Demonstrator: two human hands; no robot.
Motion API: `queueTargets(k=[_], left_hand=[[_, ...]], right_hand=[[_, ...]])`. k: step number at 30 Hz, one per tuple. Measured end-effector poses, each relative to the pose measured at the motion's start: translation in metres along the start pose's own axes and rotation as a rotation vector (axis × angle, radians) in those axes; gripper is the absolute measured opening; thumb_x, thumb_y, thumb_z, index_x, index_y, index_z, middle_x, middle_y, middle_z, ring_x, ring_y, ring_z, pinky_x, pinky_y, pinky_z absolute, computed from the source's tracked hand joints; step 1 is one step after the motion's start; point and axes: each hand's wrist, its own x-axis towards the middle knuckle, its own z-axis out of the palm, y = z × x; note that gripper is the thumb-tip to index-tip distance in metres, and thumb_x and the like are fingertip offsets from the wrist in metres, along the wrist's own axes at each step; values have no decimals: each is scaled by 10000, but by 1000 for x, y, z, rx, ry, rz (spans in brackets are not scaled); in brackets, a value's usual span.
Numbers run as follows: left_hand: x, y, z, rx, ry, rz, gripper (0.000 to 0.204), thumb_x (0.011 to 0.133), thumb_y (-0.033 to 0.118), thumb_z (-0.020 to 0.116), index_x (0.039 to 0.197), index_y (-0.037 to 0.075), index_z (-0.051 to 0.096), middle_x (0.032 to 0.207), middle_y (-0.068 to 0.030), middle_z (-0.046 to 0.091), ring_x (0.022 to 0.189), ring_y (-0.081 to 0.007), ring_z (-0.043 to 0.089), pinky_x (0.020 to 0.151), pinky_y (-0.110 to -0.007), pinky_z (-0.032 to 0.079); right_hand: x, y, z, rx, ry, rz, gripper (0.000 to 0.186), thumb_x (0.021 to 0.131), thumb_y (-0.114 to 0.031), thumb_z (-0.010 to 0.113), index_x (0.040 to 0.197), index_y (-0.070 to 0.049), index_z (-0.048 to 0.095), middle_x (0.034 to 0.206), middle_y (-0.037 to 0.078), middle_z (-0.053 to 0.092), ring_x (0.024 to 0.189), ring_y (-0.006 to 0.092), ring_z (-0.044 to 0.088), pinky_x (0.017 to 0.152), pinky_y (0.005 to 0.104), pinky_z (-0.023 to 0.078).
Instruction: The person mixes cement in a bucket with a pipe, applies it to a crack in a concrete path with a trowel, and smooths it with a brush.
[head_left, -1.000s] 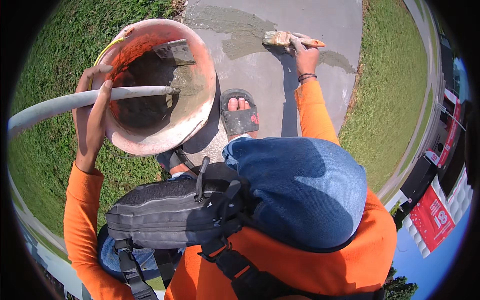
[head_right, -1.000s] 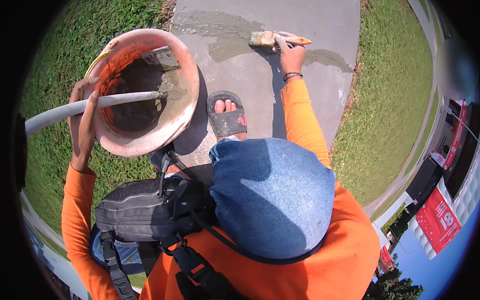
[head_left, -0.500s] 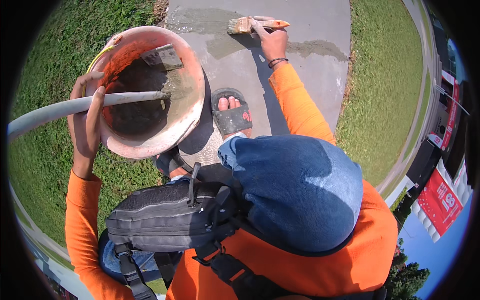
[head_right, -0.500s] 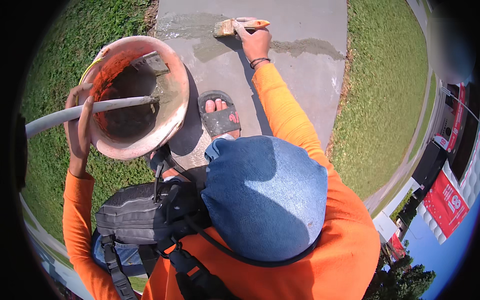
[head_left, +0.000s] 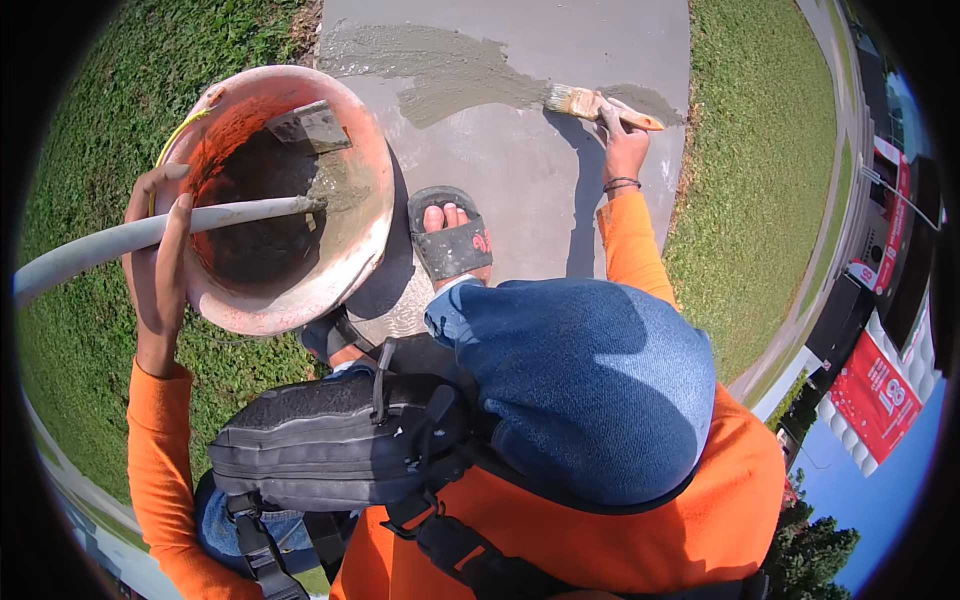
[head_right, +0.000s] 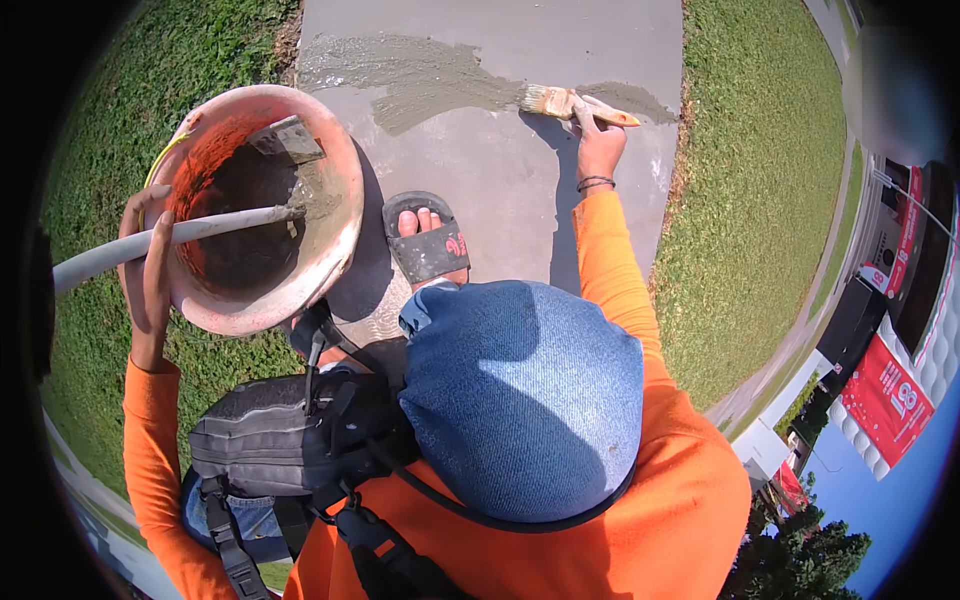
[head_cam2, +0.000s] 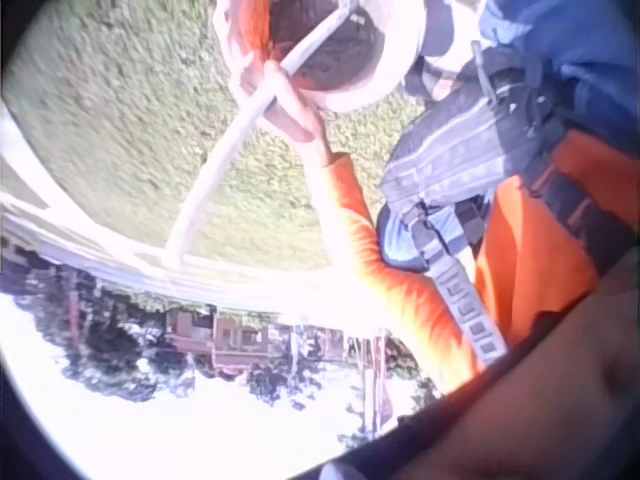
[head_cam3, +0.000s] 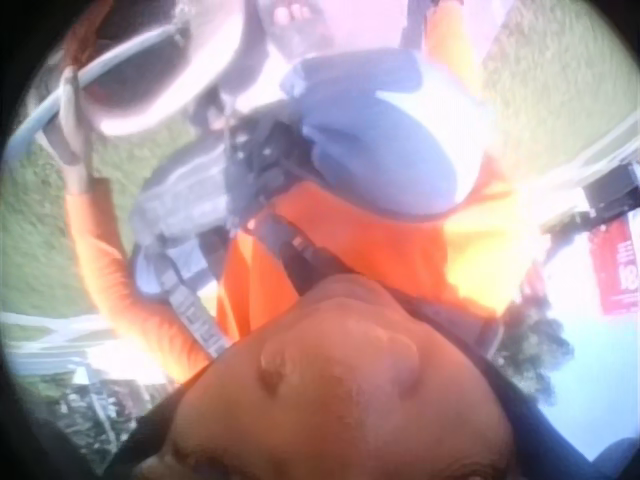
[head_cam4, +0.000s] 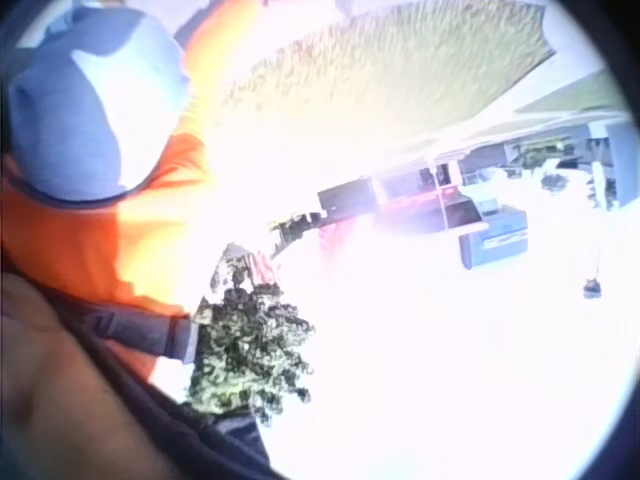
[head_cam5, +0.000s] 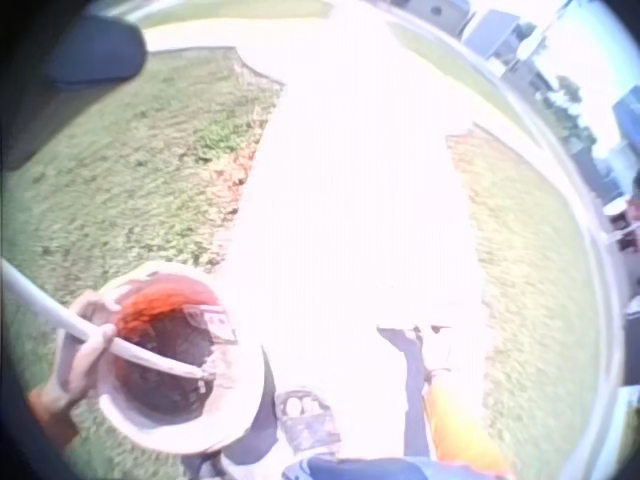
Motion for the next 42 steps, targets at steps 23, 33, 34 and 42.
queueTargets(k=[23, 33, 34, 42], left_hand=[[2, -1, -9, 106, 23, -17, 299, 979, 179, 543, 1225, 10, 564, 1215, -75, 561, 1164, -173, 501, 1025, -319, 365], [3, 1, -11, 85, 28, -23, 307, 983, 191, 538, 1227, 7, 563, 1243, -81, 546, 1187, -180, 488, 1052, -328, 345], [2, 2, -10, 93, 23, -28, 307, 983, 192, 537, 1227, 7, 563, 1243, -81, 545, 1187, -181, 489, 1054, -329, 344], [3, 3, -11, 126, 15, 14, 302, 976, 207, 546, 1209, 17, 575, 1218, -82, 562, 1154, -183, 509, 1023, -325, 370]], right_hand=[[-7, -11, 4, -632, 170, -525, 177, 828, -178, 735, 939, -52, 678, 874, 105, 677, 781, 261, 678, 739, 345, 535], [-34, -22, 12, -813, -36, -764, 224, 804, -61, 720, 1018, -126, 696, 997, 73, 662, 909, 279, 665, 780, 367, 534], [-38, -23, 14, -774, -89, -784, 229, 806, -52, 718, 1025, -111, 692, 980, 73, 663, 909, 269, 669, 782, 359, 533], [-20, -39, 4, -80, 254, -413, 164, 900, -48, 671, 1036, 31, 626, 1010, 92, 663, 871, 153, 669, 754, 295, 580]])
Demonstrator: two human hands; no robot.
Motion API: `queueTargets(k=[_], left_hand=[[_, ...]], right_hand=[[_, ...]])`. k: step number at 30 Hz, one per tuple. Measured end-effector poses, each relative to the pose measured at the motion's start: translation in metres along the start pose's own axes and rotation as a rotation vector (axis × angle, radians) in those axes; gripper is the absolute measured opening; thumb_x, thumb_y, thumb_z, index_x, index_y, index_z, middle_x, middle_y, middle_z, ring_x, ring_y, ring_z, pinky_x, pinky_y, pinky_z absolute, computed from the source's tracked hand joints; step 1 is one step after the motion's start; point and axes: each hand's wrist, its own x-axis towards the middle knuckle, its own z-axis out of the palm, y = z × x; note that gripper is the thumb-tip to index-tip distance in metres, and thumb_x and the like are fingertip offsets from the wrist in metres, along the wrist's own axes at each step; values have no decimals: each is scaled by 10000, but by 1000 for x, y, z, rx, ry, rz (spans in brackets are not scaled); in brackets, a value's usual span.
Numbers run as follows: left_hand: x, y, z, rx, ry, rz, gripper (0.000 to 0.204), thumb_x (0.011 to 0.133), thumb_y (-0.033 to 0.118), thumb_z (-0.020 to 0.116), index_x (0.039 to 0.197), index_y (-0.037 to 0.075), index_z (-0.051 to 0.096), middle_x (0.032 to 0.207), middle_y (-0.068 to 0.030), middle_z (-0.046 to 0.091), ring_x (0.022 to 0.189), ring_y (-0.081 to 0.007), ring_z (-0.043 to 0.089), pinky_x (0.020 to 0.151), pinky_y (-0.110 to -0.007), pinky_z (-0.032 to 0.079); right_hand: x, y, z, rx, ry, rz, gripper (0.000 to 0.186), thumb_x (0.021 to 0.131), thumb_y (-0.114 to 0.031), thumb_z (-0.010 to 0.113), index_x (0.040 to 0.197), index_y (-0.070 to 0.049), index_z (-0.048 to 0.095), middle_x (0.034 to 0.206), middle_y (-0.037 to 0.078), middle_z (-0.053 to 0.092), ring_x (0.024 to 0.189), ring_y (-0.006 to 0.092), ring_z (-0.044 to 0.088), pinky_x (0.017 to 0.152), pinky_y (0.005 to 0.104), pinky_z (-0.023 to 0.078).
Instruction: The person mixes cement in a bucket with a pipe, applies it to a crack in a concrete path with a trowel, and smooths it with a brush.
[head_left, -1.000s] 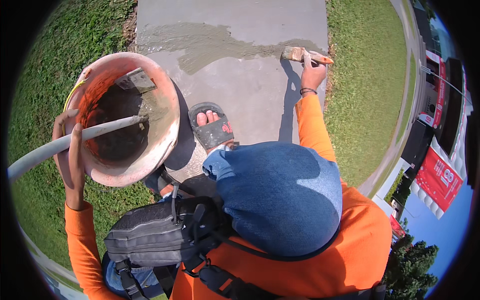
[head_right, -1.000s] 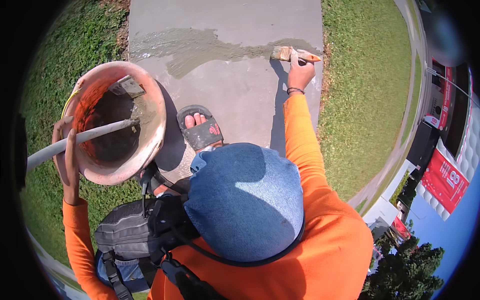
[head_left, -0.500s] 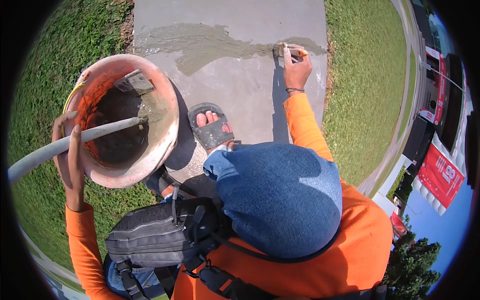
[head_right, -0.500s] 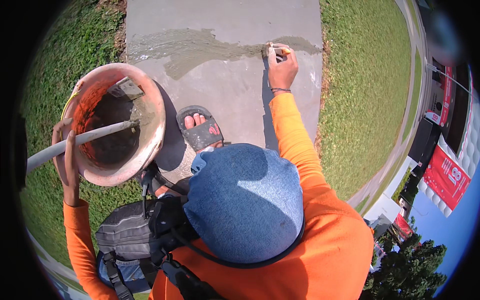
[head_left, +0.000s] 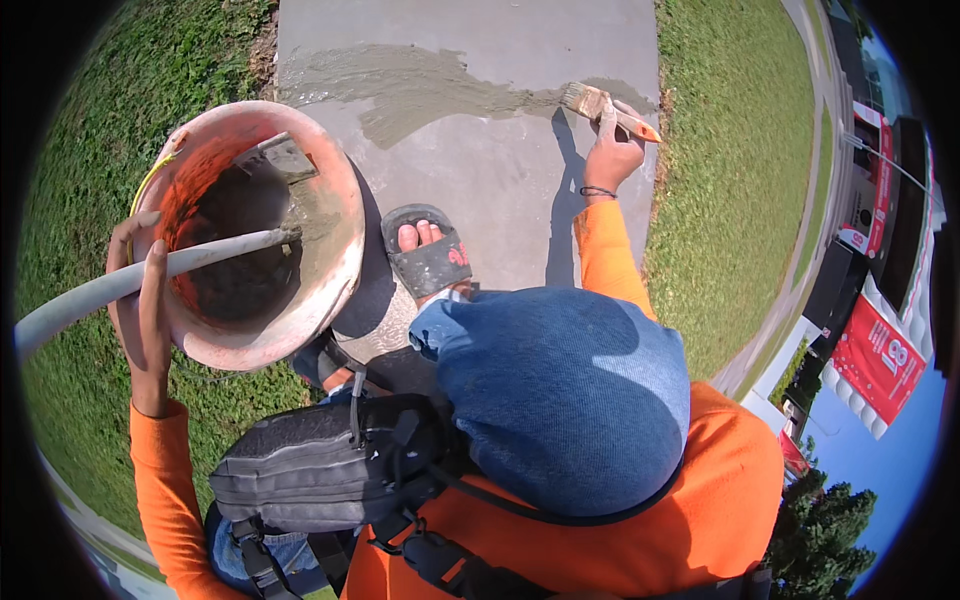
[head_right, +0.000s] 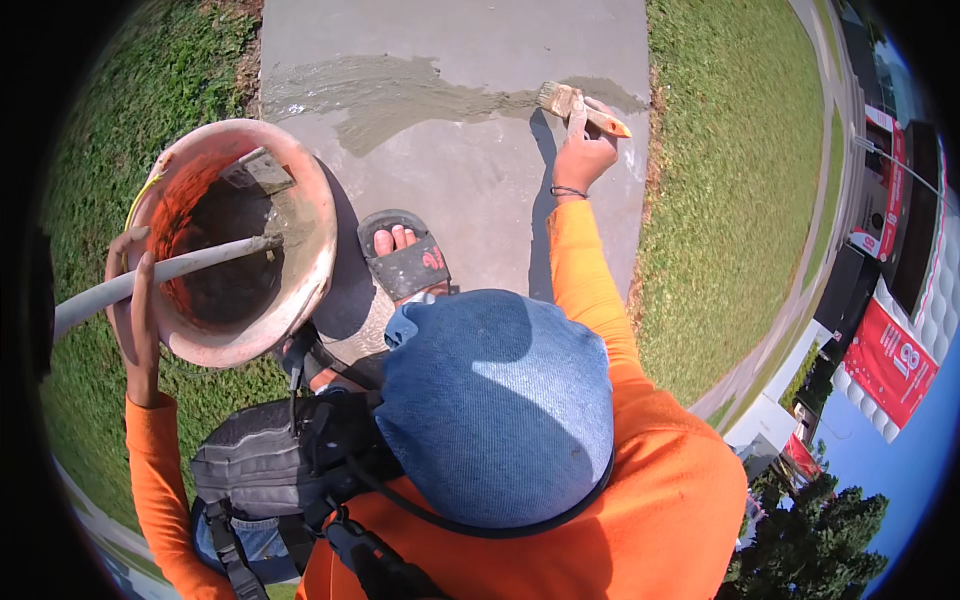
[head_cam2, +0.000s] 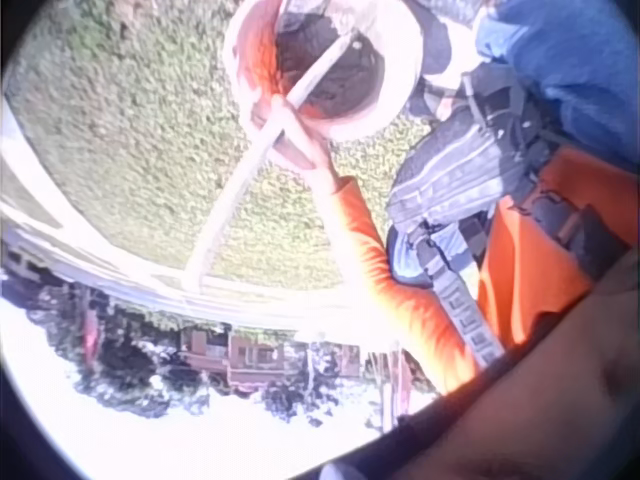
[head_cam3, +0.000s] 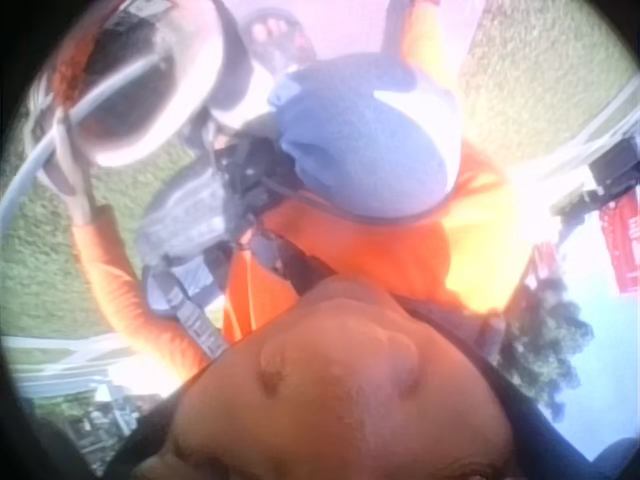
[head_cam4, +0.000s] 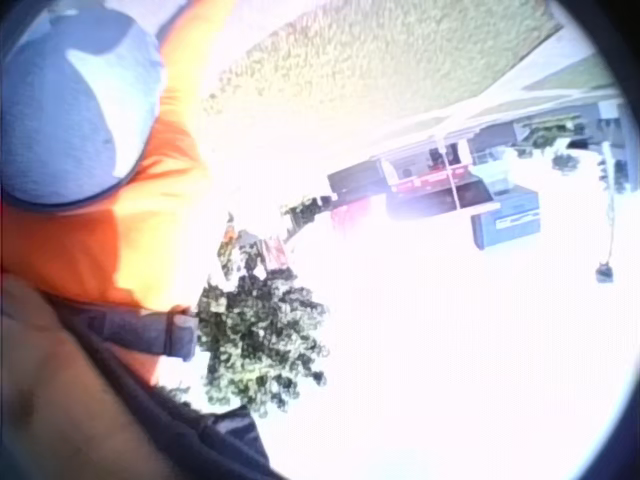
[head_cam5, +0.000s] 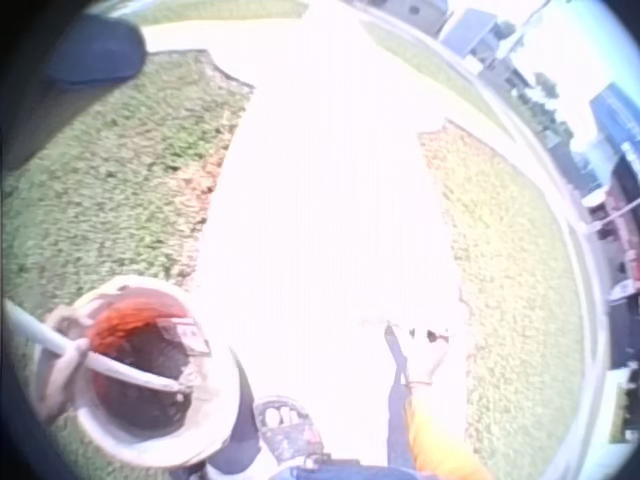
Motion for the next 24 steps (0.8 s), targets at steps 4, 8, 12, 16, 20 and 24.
queueTargets(k=[4, 8, 12, 16, 20, 24], left_hand=[[-1, 2, -1, -55, -24, -108, 285, 961, 206, 572, 1176, 19, 580, 1183, -87, 583, 1078, -170, 536, 968, -307, 401], [5, 17, 14, -133, -6, 78, 221, 948, 117, 582, 1128, -12, 585, 1104, -72, 615, 959, -123, 565, 872, -278, 453], [-2, 16, 15, -83, 21, 55, 204, 921, 103, 601, 1089, -12, 603, 1008, -57, 627, 891, -96, 558, 811, -252, 462], [-6, 22, 16, -42, -15, -31, 183, 920, 104, 598, 1071, 1, 612, 924, -49, 632, 851, -93, 557, 772, -256, 462], [-9, 18, 19, -38, -7, 11, 168, 917, 105, 600, 1048, 1, 611, 889, -39, 622, 810, -90, 545, 738, -259, 461], [-9, 10, 20, -49, -5, 34, 169, 910, 111, 606, 1036, -2, 616, 861, -41, 623, 795, -95, 556, 724, -266, 468]], right_hand=[[-43, -37, 37, 215, -252, 166, 203, 923, -60, 651, 1094, 35, 593, 1024, 105, 650, 913, 187, 668, 767, 347, 618], [-93, -86, 86, 336, -693, 125, 192, 867, -55, 722, 1029, 20, 651, 944, 59, 689, 830, 111, 662, 745, 260, 561], [-132, -106, 142, 204, -1079, -95, 221, 806, -161, 765, 975, -27, 717, 872, 73, 723, 775, 129, 688, 702, 269, 540], [-162, -94, 172, 13, -1156, -463, 168, 833, -141, 741, 968, -44, 712, 903, 76, 710, 778, 199, 689, 704, 297, 547], [-173, -86, 182, -28, -1193, -453, 153, 848, -149, 733, 966, -55, 709, 944, 77, 700, 812, 245, 680, 720, 318, 548], [-177, -84, 179, -48, -1211, -446, 172, 852, -135, 729, 994, -41, 707, 910, 93, 711, 790, 232, 690, 729, 324, 548]])
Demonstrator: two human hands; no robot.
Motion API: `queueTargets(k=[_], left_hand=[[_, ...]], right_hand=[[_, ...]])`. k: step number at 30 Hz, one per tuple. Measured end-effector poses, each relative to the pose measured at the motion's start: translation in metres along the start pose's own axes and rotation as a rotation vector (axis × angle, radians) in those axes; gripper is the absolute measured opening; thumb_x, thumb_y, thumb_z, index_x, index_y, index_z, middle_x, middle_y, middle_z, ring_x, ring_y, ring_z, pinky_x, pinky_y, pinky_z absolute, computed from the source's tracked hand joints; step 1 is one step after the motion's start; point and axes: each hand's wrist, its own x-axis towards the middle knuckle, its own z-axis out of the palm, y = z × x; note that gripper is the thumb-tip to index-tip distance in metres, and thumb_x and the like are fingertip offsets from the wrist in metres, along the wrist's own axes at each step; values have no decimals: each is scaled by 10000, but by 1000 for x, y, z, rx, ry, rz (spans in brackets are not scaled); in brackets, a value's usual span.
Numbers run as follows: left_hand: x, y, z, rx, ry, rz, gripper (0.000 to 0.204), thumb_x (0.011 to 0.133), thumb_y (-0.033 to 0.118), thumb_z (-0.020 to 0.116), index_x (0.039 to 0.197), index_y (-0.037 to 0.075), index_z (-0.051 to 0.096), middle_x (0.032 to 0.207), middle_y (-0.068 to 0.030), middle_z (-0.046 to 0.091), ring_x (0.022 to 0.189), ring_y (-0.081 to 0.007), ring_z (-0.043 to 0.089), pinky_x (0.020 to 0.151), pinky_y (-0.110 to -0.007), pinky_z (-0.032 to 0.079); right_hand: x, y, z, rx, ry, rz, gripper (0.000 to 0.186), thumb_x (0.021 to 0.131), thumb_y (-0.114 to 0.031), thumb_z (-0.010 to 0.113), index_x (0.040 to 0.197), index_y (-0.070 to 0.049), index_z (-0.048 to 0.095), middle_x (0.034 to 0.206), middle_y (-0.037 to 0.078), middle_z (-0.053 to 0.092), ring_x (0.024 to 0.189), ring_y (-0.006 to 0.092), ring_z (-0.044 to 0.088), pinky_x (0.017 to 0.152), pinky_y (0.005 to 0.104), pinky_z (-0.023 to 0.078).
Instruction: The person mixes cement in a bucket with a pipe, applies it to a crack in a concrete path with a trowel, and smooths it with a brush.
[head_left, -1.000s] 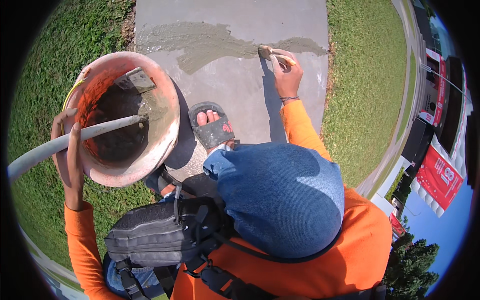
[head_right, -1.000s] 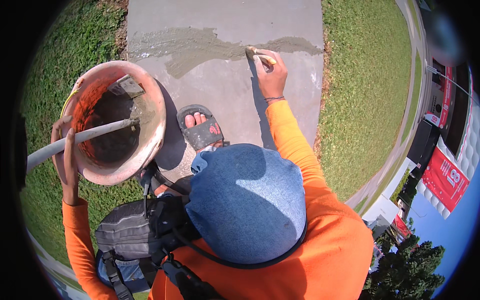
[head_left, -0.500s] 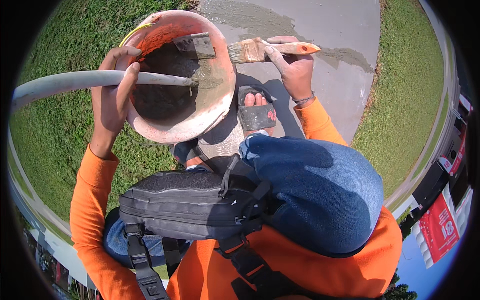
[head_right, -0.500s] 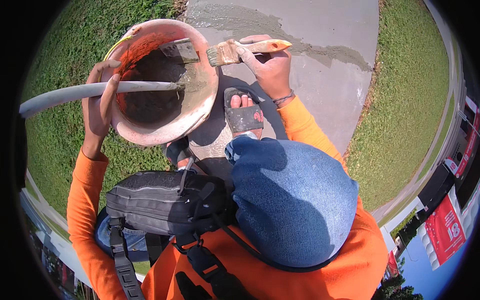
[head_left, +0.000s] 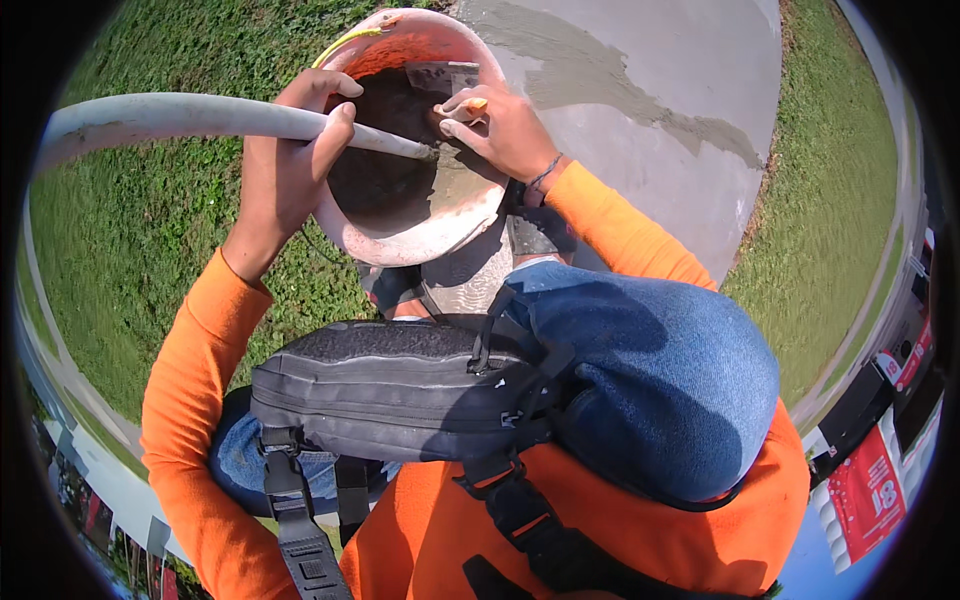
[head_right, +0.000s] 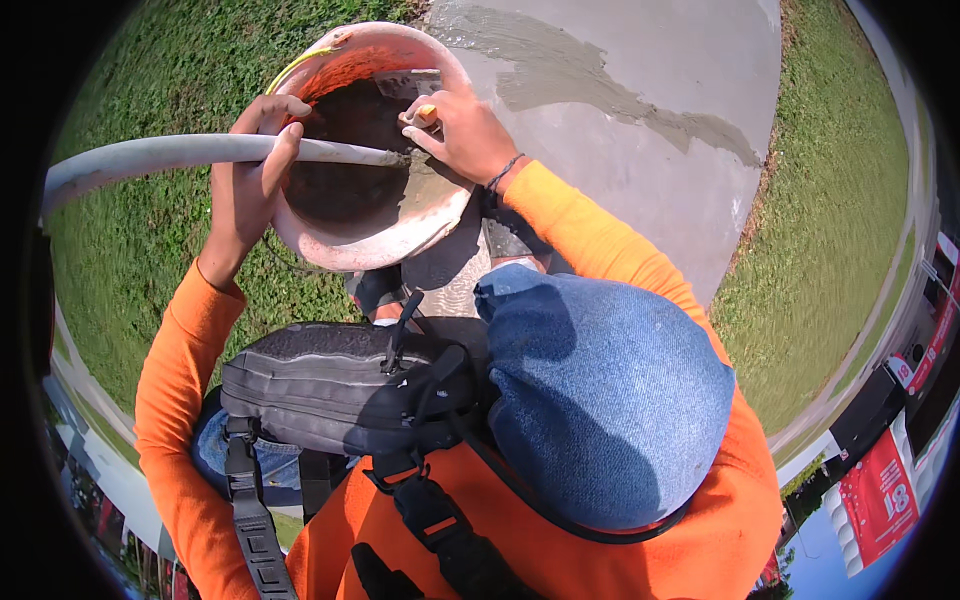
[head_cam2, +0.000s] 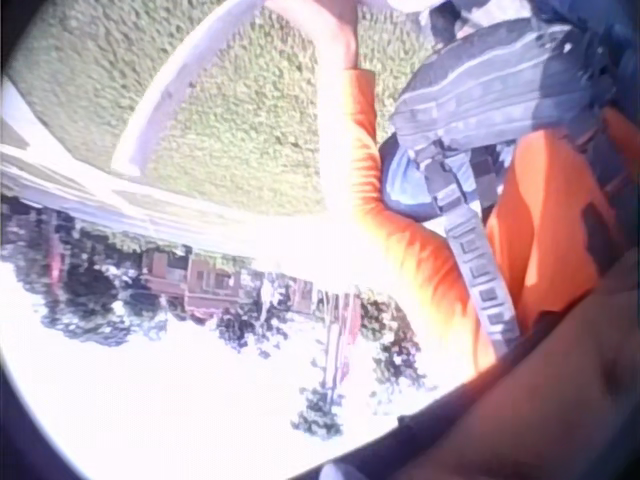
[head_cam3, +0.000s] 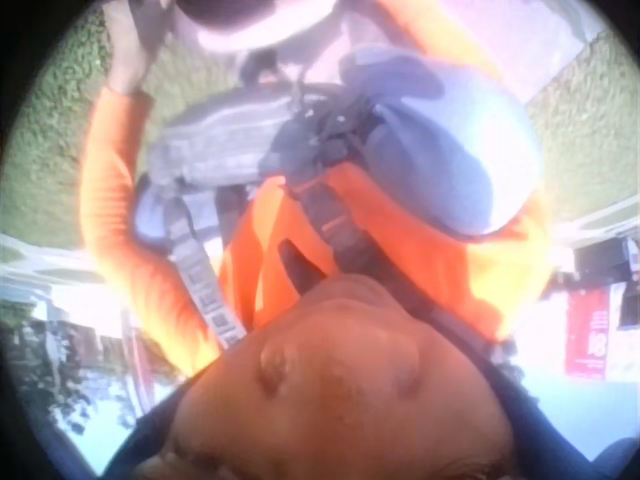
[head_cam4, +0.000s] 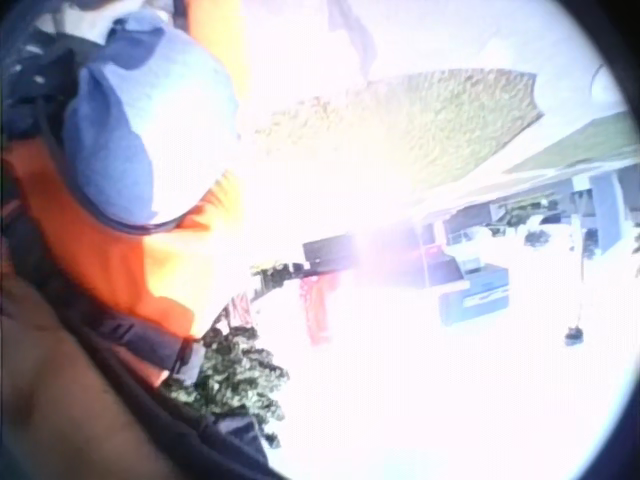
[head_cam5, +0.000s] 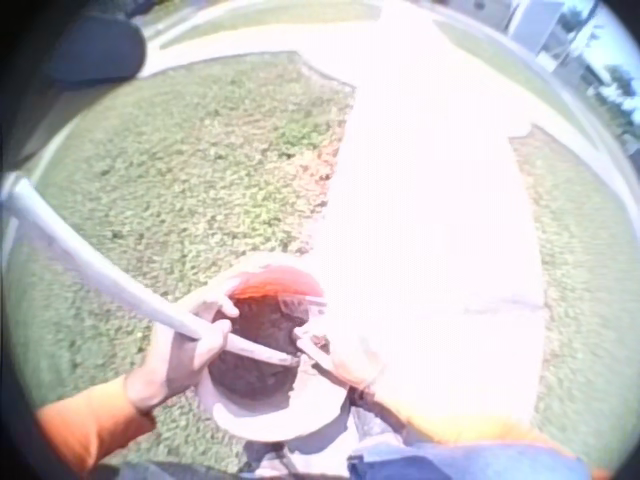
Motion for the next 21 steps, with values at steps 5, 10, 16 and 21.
queueTargets(k=[5, 10, 16, 21], left_hand=[[7, -4, -4, 24, 0, 37, 172, 902, 132, 614, 1012, 1, 635, 805, -54, 631, 740, -111, 578, 705, -279, 484], [10, 1, -8, 71, 1, 43, 185, 888, 141, 619, 1010, 6, 649, 753, -47, 624, 703, -105, 578, 686, -278, 479], [21, 9, 5, 125, -35, 64, 179, 870, 118, 626, 992, -10, 645, 734, -47, 605, 699, -94, 550, 661, -273, 454], [17, -3, -3, 13, -45, 19, 143, 910, 86, 617, 1009, -14, 640, 862, -29, 635, 794, -98, 556, 705, -275, 458]], right_hand=[[-15, -2, -17, 239, 293, 299, 246, 879, -240, 714, 904, 4, 690, 837, 101, 705, 800, 205, 693, 701, 323, 550], [-31, -7, -33, 1143, 414, 763, 280, 938, -228, 663, 1024, 37, 634, 965, 97, 674, 808, 181, 681, 737, 271, 601], [-75, 19, -71, 1414, 469, 749, 258, 946, -190, 649, 1073, 30, 601, 987, 103, 654, 853, 174, 673, 725, 257, 606], [-110, 46, -124, 1152, 752, 680, 263, 945, -164, 643, 1133, 14, 597, 1032, 91, 649, 871, 170, 665, 744, 281, 599]])
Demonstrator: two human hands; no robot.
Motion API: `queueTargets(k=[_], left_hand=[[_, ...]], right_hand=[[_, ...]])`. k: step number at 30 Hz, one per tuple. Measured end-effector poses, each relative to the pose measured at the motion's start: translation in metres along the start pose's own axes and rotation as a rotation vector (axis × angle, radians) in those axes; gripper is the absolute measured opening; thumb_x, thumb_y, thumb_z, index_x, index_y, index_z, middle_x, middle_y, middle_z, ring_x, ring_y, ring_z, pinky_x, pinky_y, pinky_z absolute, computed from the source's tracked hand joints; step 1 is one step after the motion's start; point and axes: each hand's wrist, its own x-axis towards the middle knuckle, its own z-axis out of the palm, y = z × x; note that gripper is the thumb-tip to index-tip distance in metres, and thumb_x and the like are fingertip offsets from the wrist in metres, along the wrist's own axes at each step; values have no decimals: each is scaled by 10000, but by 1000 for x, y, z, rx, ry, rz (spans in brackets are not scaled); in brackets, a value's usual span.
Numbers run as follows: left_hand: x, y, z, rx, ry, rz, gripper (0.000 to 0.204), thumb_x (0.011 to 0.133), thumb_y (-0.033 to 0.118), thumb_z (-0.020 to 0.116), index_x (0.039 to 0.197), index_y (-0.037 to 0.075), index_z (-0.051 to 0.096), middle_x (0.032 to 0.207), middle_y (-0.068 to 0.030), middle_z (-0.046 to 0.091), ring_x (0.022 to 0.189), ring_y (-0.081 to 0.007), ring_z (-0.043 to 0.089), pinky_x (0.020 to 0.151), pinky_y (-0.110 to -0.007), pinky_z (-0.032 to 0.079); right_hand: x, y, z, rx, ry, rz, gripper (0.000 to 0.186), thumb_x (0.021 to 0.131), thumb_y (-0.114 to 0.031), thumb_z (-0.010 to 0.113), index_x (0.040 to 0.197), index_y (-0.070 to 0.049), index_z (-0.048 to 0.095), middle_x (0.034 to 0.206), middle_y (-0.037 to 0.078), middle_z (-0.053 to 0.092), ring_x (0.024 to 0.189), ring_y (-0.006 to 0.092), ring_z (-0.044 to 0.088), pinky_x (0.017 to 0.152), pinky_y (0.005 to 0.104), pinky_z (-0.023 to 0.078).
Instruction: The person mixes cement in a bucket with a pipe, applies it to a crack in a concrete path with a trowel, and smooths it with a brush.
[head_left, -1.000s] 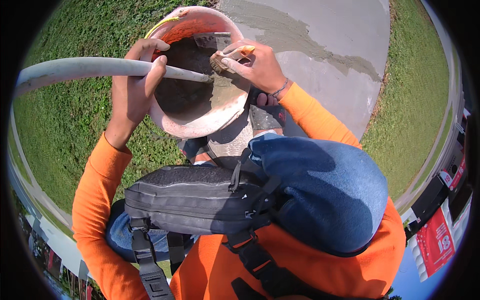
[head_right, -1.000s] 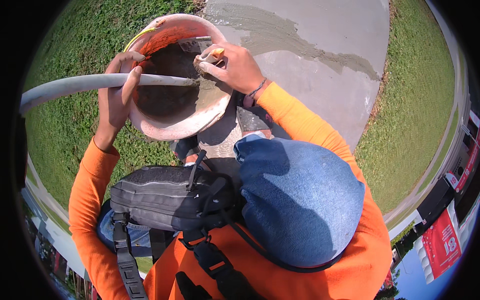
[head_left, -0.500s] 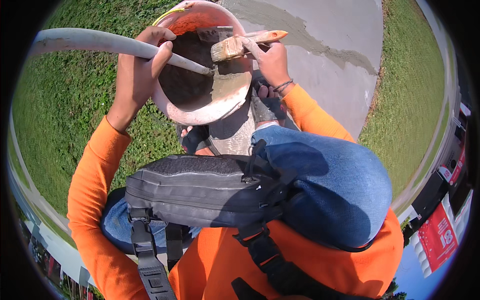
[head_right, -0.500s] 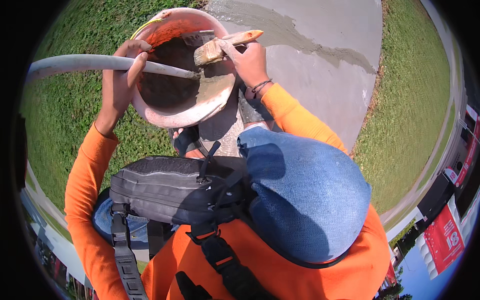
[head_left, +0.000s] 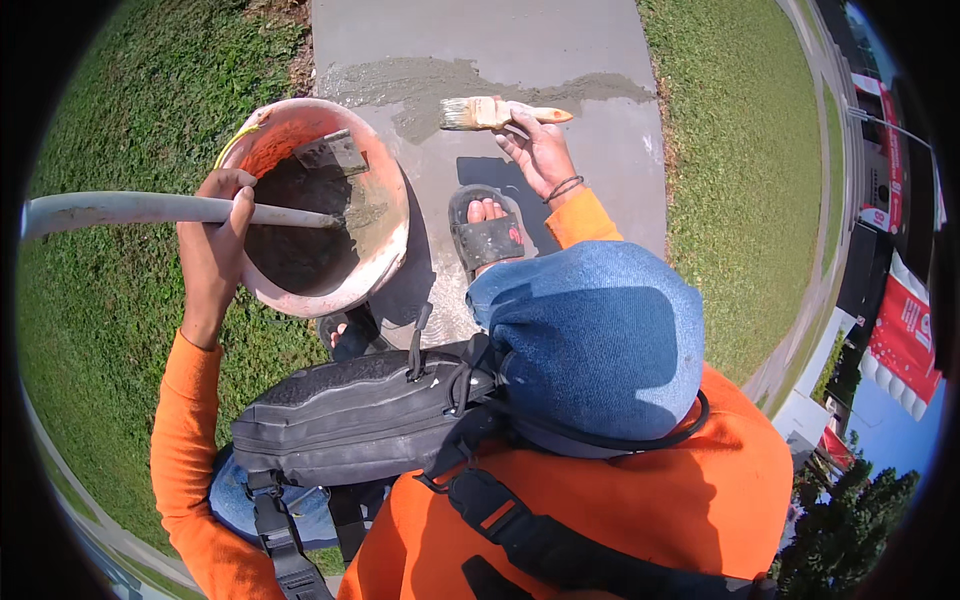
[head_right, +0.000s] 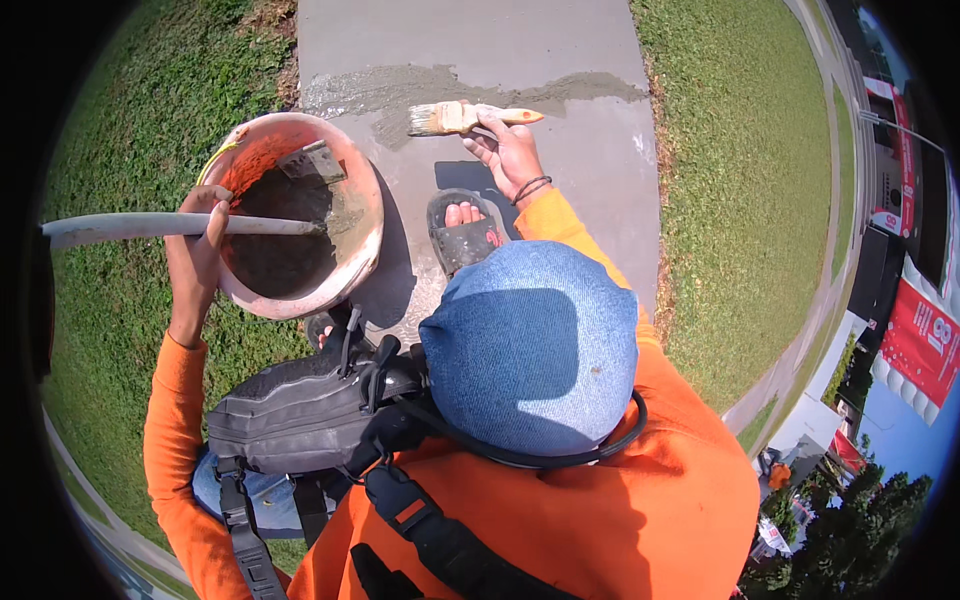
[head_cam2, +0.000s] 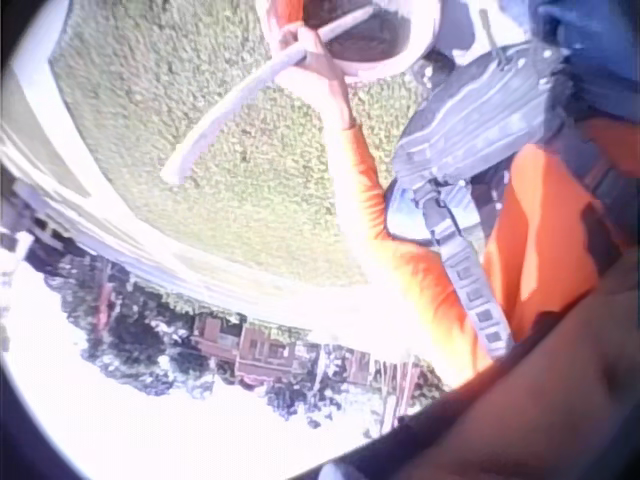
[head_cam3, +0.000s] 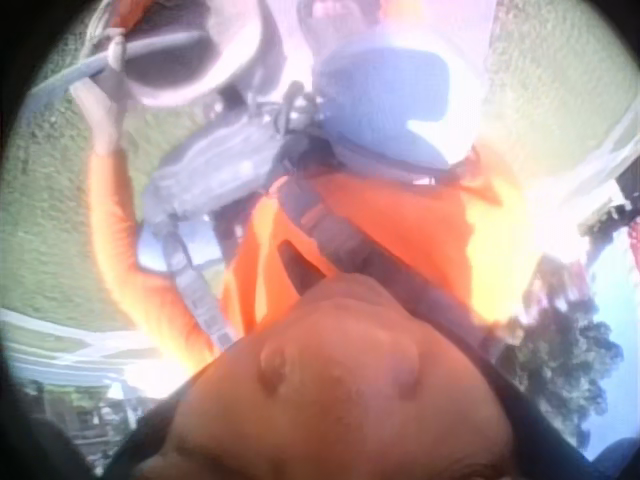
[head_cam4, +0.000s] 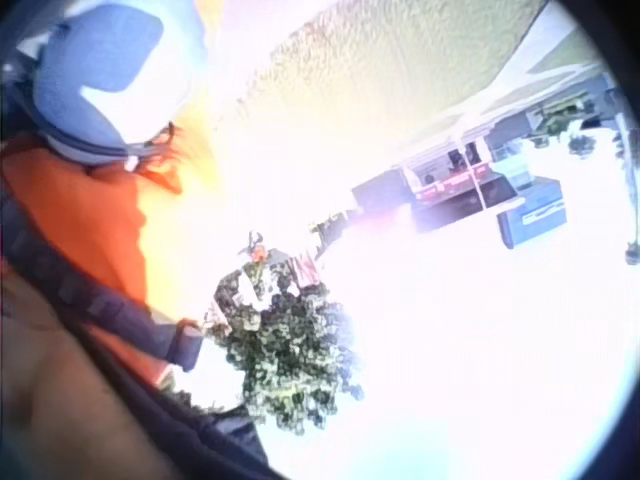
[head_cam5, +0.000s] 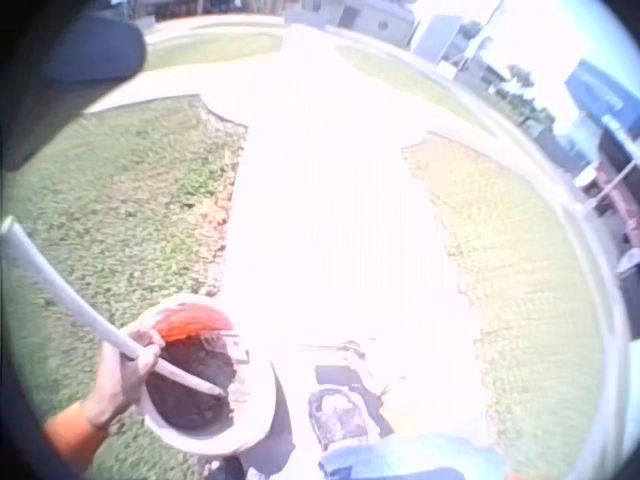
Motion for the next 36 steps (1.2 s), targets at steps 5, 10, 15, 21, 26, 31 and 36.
queueTargets(k=[5, 10, 15, 21, 26, 31, 36], left_hand=[[2, -1, 3, -8, -11, -17, 123, 949, 115, 580, 1021, 35, 641, 876, 1, 629, 721, -45, 545, 571, -208, 410], [7, 3, 1, -12, -28, -9, 131, 960, 102, 553, 1034, 12, 614, 902, -11, 618, 768, -65, 551, 673, -215, 438], [10, -4, -13, 26, -59, -76, 167, 964, 153, 570, 1041, 7, 596, 960, -10, 585, 890, -86, 521, 809, -254, 440], [7, -7, -15, 48, -45, -86, 170, 976, 157, 556, 1051, 8, 585, 997, -13, 574, 912, -85, 514, 826, -247, 429], [16, -5, -10, 27, -50, -100, 149, 971, 128, 548, 1055, 11, 588, 984, -4, 571, 907, -72, 505, 823, -241, 424], [13, -8, -19, 48, -26, -128, 151, 964, 131, 554, 1052, 13, 589, 998, -5, 571, 924, -75, 505, 848, -238, 410], [14, -9, -21, 67, -51, -123, 160, 962, 137, 562, 1055, 10, 592, 1003, -6, 570, 944, -84, 511, 863, -244, 409]], right_hand=[[21, -29, -94, -106, 344, -255, 269, 927, -154, 658, 1150, -9, 616, 1003, 74, 680, 844, 133, 667, 713, 258, 557], [57, -52, -153, -192, 514, -332, 244, 889, -123, 698, 1102, -8, 663, 928, 53, 689, 742, 109, 665, 570, 221, 544], [84, -52, -157, -650, 474, -433, 286, 845, -193, 763, 1003, 38, 704, 846, 79, 716, 693, 121, 683, 566, 254, 543], [74, -88, -152, -1185, 536, -786, 230, 847, -152, 734, 1031, -15, 718, 937, 73, 722, 788, 155, 699, 678, 292, 551], [46, -53, -103, -1514, 300, -954, 291, 765, -62, 719, 1032, -179, 715, 942, 41, 622, 884, 275, 633, 755, 393, 512], [15, -19, -55, -1453, 66, -929, 355, 740, -24, 702, 1058, -183, 716, 987, 50, 630, 921, 275, 637, 772, 390, 530], [33, -29, -74, -955, 231, -752, 235, 800, -114, 739, 1031, -80, 713, 939, 89, 702, 834, 245, 692, 741, 346, 543]])
